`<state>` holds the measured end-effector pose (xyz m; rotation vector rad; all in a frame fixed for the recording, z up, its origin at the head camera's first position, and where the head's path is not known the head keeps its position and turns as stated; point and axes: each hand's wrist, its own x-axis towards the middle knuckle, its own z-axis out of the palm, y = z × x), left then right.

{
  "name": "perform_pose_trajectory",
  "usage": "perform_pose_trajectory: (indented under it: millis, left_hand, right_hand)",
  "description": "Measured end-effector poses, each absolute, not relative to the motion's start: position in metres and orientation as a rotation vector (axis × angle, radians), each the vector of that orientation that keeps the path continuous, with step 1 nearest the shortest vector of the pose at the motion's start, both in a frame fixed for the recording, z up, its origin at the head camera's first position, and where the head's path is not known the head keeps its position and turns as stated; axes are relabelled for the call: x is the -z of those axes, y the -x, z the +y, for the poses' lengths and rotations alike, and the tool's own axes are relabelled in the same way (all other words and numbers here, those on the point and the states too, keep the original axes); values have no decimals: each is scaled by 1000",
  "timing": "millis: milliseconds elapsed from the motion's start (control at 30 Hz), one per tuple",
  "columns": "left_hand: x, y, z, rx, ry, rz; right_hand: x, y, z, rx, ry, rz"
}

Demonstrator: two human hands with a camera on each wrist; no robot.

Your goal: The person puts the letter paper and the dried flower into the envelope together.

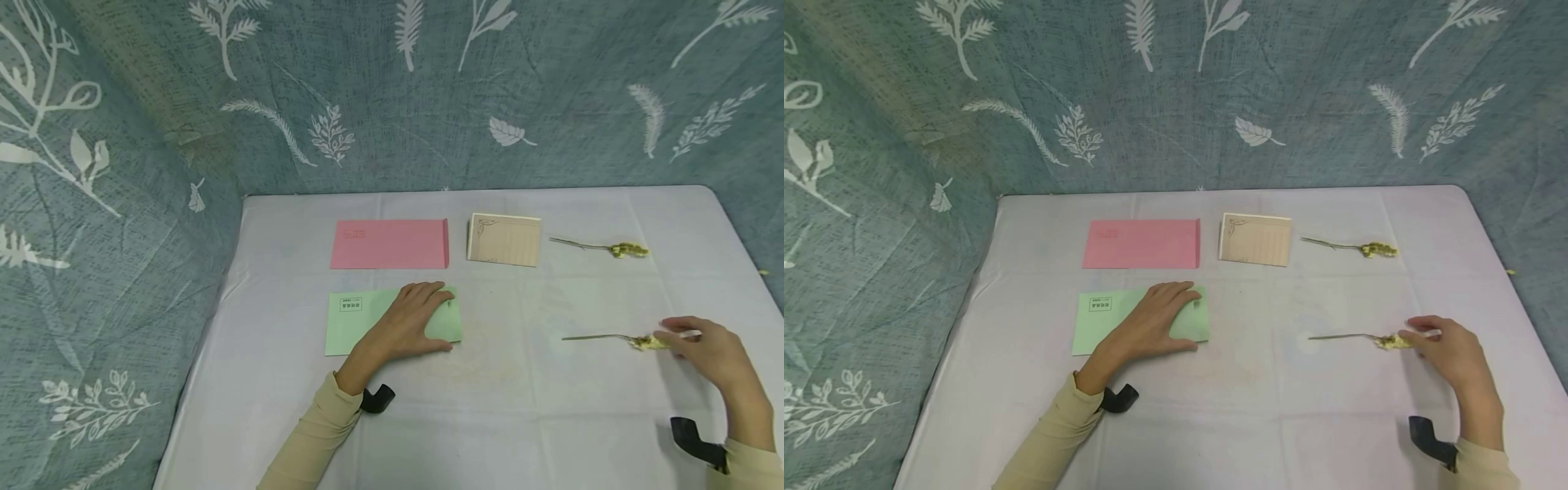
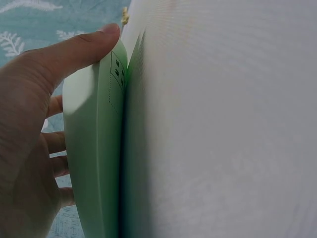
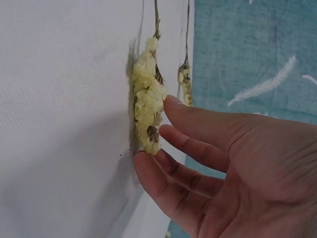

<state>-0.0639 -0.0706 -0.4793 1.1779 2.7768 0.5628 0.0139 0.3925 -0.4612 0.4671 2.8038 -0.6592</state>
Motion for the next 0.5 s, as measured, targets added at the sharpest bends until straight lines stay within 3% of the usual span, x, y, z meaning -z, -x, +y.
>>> perform_pose_trajectory:
  millis: [500]
  left_hand:
    - [476, 72, -60, -574, -1130, 2803]
  right_hand:
    - [464, 2, 407, 724, -222, 2817]
